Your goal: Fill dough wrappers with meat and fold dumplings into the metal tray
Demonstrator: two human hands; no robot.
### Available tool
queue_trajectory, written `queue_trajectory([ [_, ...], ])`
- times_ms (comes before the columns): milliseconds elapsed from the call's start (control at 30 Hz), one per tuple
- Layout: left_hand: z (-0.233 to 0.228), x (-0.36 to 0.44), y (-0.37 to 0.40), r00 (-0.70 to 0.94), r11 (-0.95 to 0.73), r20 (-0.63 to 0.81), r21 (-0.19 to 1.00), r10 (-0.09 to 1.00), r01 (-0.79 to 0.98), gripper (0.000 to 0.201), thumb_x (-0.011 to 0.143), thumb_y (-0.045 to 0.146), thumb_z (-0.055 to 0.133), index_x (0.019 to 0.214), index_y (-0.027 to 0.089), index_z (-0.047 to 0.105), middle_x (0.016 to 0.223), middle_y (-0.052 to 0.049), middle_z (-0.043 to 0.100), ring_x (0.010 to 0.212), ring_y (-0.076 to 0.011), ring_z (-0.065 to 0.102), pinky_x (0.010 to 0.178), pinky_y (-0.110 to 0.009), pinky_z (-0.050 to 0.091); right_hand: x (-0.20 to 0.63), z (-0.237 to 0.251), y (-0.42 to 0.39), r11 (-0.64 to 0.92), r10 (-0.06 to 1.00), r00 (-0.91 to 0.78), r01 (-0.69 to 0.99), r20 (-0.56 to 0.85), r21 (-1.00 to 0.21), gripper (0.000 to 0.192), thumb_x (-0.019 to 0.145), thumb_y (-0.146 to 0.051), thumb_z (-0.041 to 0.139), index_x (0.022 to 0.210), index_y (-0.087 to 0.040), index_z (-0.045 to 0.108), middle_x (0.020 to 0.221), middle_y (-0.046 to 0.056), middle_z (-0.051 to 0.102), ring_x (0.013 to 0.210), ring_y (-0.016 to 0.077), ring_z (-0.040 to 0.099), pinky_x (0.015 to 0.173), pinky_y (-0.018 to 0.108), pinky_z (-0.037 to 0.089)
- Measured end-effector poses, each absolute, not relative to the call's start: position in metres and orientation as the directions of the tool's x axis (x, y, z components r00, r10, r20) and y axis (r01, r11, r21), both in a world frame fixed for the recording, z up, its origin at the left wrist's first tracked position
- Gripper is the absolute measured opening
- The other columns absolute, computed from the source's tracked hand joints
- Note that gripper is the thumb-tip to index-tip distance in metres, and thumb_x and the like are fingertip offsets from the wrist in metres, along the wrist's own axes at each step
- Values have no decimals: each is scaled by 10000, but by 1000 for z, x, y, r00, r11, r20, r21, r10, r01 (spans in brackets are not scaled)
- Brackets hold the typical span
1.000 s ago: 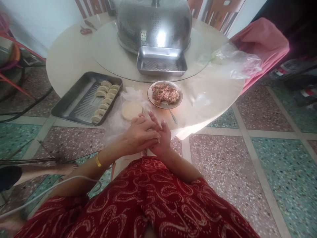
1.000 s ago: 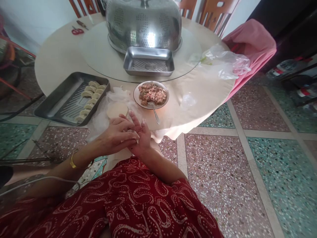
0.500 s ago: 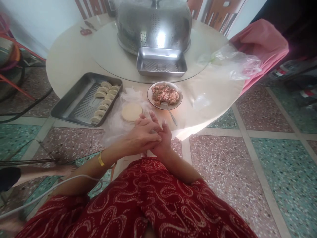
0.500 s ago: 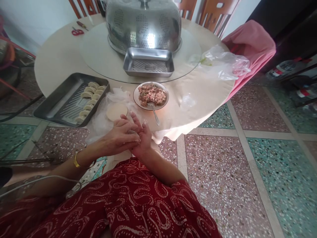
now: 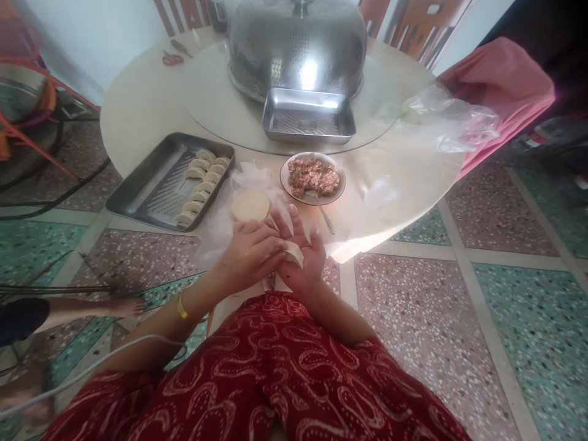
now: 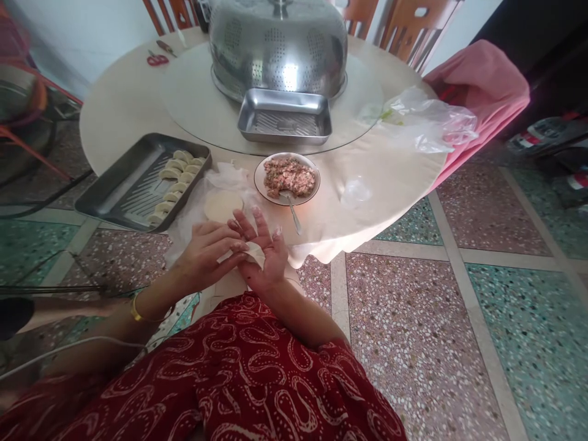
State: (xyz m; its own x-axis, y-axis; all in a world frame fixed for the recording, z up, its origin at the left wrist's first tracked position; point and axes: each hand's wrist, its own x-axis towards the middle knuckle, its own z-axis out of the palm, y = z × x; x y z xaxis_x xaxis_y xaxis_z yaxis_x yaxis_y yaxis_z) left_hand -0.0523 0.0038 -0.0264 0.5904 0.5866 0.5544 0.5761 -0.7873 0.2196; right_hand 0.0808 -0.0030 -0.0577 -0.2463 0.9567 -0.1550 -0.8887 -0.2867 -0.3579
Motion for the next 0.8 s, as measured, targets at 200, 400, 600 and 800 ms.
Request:
queue_trajectory([
  [200,-28,-48,-1,561,-772,577,209,593,601,81,930,237,592,908,184,649,862,-33,704,854,-186,592,800,-353,412,83,-59,-2,-270,960,-220,-897,-176,-351,487,910,-564,305,1219,-307,580,1248,46,681,1141,203,613,1096,503,406],
  [400,-34,-51,-7,464,-665,557,228,688,711,134,919,307,618,865,185,623,883,-24,736,809,-195,602,766,-365,379,85,-58,3,-245,962,-190,-918,-197,-312,491,922,-581,283,1177,-315,609,1206,35,697,1113,200,629,1033,488,456],
  [600,-38,-58,-9,450,-648,524,288,723,705,154,933,309,598,878,168,629,877,-46,720,819,-199,610,768,-360,426,81,-58,3,-257,960,-196,-898,-199,-357,469,910,-572,318,1186,-329,609,1261,32,676,1156,202,611,1004,458,478],
  [800,-33,-57,-4,591,-764,505,256,628,593,322,945,297,577,1242,172,590,1295,-141,611,1166,-254,576,956,-416,492,72,-55,1,-377,922,-310,-853,-231,-361,478,921,-526,278,1233,-325,579,1256,20,687,1146,197,624,985,466,514],
])
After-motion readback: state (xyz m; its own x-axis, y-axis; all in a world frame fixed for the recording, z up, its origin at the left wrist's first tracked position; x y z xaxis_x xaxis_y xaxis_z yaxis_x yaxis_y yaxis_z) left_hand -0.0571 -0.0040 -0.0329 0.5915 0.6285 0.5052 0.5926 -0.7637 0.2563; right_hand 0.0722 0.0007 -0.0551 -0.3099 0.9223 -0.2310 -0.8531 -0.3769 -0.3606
